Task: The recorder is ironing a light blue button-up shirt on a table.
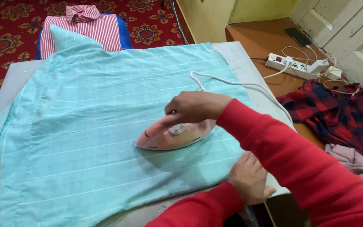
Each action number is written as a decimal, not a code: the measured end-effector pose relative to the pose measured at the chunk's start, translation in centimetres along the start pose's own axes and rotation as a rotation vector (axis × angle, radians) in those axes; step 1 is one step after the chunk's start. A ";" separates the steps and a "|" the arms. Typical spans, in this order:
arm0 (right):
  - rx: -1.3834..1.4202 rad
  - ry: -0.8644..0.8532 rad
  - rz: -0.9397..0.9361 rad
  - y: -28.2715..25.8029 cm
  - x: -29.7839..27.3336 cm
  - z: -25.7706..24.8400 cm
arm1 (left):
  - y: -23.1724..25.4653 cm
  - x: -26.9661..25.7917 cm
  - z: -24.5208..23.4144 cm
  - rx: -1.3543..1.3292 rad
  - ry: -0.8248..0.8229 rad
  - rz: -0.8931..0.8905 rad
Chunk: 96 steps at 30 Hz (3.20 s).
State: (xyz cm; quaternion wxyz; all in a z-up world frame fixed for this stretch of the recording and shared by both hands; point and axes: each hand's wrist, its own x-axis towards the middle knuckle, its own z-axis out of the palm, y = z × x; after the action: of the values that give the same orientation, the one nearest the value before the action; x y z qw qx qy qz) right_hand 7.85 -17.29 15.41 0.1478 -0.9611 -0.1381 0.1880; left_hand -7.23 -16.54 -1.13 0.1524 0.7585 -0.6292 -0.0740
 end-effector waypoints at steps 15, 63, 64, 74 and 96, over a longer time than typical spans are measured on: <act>0.114 -0.033 0.402 13.4 -6.5 -3.9 | 0.2 -1.6 2.9 -0.488 0.377 0.342; -0.044 -0.033 0.163 -7.4 -6.1 7.5 | -9.7 -42.9 -6.8 0.136 -0.203 -0.398; -0.044 -0.035 0.163 -4.8 -7.6 7.3 | -9.7 -43.0 -7.0 0.133 -0.203 -0.398; -0.156 -0.162 0.523 6.3 -13.1 7.5 | -14.2 -41.6 -11.4 0.040 0.435 -0.512; -0.246 0.624 0.102 -0.3 -4.2 11.3 | -32.5 -40.4 -9.6 0.283 0.361 -0.590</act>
State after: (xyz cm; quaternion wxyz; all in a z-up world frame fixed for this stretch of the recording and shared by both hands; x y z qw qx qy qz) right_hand -0.49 -15.73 6.89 0.0562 -0.9887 -0.0595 -0.1260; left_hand 18.01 29.48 -5.85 0.1267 0.9215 -0.3507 0.1081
